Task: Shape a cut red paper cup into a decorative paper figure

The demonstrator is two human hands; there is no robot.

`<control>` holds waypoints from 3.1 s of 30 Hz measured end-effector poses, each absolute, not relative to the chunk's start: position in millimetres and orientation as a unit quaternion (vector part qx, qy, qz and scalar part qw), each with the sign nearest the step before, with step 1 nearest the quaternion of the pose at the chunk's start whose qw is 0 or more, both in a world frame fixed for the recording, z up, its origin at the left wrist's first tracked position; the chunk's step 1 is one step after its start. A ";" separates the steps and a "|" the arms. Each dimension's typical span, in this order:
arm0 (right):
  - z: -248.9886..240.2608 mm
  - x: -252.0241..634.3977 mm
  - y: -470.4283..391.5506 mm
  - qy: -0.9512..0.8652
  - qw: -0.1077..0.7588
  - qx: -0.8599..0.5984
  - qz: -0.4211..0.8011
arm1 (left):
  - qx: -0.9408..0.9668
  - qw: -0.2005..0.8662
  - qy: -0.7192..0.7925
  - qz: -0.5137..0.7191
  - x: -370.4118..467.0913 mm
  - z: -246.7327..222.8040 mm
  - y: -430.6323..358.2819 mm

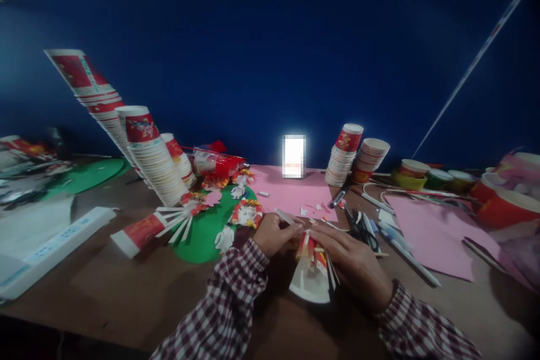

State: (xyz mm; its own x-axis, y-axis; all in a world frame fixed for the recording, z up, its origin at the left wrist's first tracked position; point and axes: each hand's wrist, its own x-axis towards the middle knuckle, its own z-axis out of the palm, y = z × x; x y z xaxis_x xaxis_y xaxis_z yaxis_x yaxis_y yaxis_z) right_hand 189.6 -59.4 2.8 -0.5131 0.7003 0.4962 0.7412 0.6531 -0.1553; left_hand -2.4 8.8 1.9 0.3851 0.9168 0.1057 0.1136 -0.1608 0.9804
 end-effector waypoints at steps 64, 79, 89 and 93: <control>22.7 180.1 -35.8 -0.787 0.362 -0.499 0.006 | 0.636 0.552 0.335 0.423 19.2 -6.6 -8.0; 6.0 189.7 -44.3 -0.809 0.354 -0.470 -0.011 | 0.658 0.522 0.370 0.398 24.3 -13.2 -11.2; 4.8 188.7 -45.6 -0.805 0.363 -0.468 -0.014 | 0.657 0.510 0.378 0.406 24.5 -16.5 -10.0; 6.6 188.4 -46.9 -0.806 0.357 -0.472 -0.017 | 0.663 0.507 0.375 0.403 24.1 -16.8 -9.8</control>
